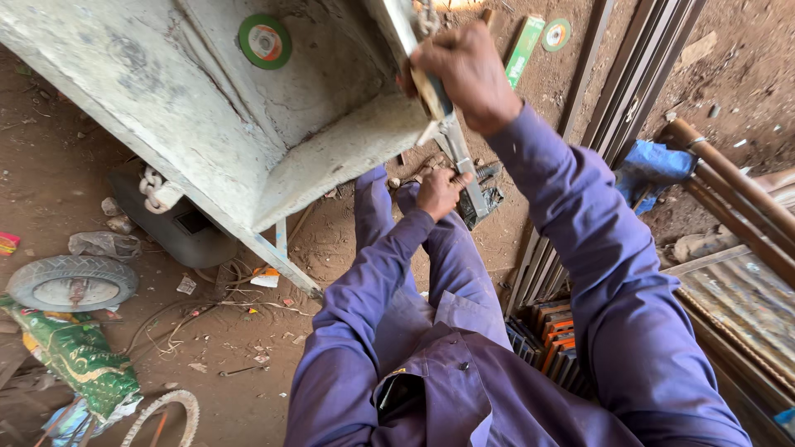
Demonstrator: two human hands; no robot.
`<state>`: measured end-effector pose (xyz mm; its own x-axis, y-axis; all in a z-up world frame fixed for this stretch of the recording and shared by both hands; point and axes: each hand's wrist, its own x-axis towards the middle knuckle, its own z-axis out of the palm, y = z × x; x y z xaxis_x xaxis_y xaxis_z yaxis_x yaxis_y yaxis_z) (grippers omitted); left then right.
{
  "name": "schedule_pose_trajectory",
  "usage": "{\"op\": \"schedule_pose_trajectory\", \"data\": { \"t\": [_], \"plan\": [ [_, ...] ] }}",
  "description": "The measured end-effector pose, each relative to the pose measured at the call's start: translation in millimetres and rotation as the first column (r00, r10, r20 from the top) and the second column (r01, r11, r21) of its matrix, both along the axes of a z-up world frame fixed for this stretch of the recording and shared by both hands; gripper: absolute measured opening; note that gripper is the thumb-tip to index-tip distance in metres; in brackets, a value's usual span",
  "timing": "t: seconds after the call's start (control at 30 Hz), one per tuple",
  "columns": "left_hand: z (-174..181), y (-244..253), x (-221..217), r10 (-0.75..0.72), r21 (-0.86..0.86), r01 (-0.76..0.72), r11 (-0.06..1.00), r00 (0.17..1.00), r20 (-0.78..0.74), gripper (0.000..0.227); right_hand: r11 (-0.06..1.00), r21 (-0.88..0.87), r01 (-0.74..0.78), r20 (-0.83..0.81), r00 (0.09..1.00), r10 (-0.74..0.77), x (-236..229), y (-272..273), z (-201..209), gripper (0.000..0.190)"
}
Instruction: The person measures a metal frame with a tape measure, then uses a welding torch to weld a metal rod to the frame. Sparks are visible during welding. The person handles the metal rod and welding torch throughout the task.
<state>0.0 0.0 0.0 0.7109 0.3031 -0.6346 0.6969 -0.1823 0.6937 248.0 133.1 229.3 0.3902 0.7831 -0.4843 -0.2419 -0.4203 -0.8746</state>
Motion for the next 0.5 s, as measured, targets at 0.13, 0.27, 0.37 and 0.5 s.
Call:
{"op": "schedule_pose_trajectory", "data": {
  "t": [0.13, 0.27, 0.37, 0.5],
  "plan": [
    [22.4, 9.4, 12.1, 0.006, -0.15, -0.019, 0.989, 0.996, -0.087, 0.064, 0.996, 0.014, 0.088, -0.1, 0.991, -0.086, 7.4, 43.9, -6.6, 0.02],
    [29.3, 11.2, 13.4, 0.02, -0.049, -0.02, 0.999, 1.0, 0.007, 0.066, 0.991, 0.028, 0.131, -0.185, 0.975, -0.123, 16.4, 62.4, -15.5, 0.017],
    [29.0, 11.2, 12.9, 0.031, -0.06, -0.03, 0.998, 0.999, 0.015, 0.066, 0.99, -0.032, 0.135, -0.146, 0.98, -0.138, 19.9, 66.6, -20.4, 0.017],
    [24.7, 8.7, 13.3, -0.006, -0.113, -0.001, 0.994, 0.998, -0.065, 0.071, 0.991, 0.023, 0.132, -0.104, 0.986, -0.129, 21.3, 66.0, -26.7, 0.017]
  ]
}}
